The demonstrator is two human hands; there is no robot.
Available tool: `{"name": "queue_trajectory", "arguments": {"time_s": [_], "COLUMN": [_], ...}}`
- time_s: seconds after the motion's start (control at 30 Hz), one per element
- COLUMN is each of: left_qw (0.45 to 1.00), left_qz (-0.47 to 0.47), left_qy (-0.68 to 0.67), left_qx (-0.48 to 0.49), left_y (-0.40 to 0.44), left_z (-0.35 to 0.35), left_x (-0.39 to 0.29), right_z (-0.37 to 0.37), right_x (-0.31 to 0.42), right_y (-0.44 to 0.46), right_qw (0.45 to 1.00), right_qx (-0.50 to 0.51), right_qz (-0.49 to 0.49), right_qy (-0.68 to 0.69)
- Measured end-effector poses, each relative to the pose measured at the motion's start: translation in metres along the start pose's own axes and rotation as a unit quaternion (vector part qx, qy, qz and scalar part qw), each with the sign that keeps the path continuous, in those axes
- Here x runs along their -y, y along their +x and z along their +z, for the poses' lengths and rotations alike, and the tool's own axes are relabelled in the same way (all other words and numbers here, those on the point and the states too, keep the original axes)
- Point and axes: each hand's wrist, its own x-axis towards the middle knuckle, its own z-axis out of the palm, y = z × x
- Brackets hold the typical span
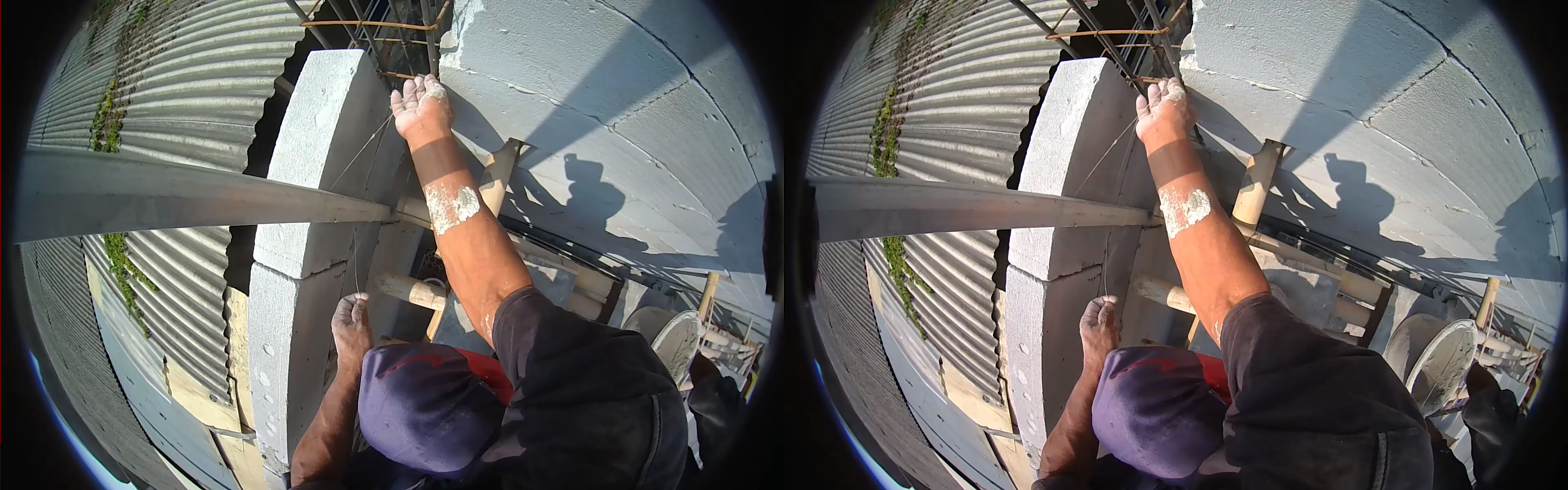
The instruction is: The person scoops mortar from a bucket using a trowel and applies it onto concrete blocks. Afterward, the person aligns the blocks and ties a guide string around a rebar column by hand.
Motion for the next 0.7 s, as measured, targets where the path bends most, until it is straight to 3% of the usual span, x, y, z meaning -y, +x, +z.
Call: {"name": "queue_trajectory", "arguments": {"time_s": [0.1, 0.27, 0.43, 0.57, 0.63, 0.7], "left_qw": [1.000, 0.999, 1.000, 1.000, 1.000, 1.000], "left_qz": [-0.011, -0.038, 0.004, 0.006, 0.005, 0.007], "left_qy": [-0.004, -0.031, 0.009, 0.009, 0.000, -0.008], "left_qx": [0.001, -0.006, -0.001, 0.006, 0.006, 0.001], "left_y": [-0.002, -0.002, 0.010, 0.009, 0.009, 0.011], "left_z": [0.003, 0.001, -0.001, 0.000, 0.000, 0.000], "left_x": [-0.009, -0.011, 0.002, -0.004, -0.003, 0.003], "right_z": [0.003, 0.007, -0.005, -0.031, -0.045, -0.045], "right_x": [-0.003, -0.004, 0.007, 0.017, 0.023, 0.040], "right_y": [-0.004, -0.001, 0.002, 0.001, 0.009, -0.010], "right_qw": [0.999, 0.999, 0.994, 0.949, 0.864, 0.717], "right_qx": [-0.013, -0.032, 0.000, 0.085, 0.178, 0.145], "right_qz": [0.002, -0.008, 0.036, 0.004, -0.153, -0.273], "right_qy": [0.033, -0.033, -0.102, -0.303, -0.445, -0.625]}}
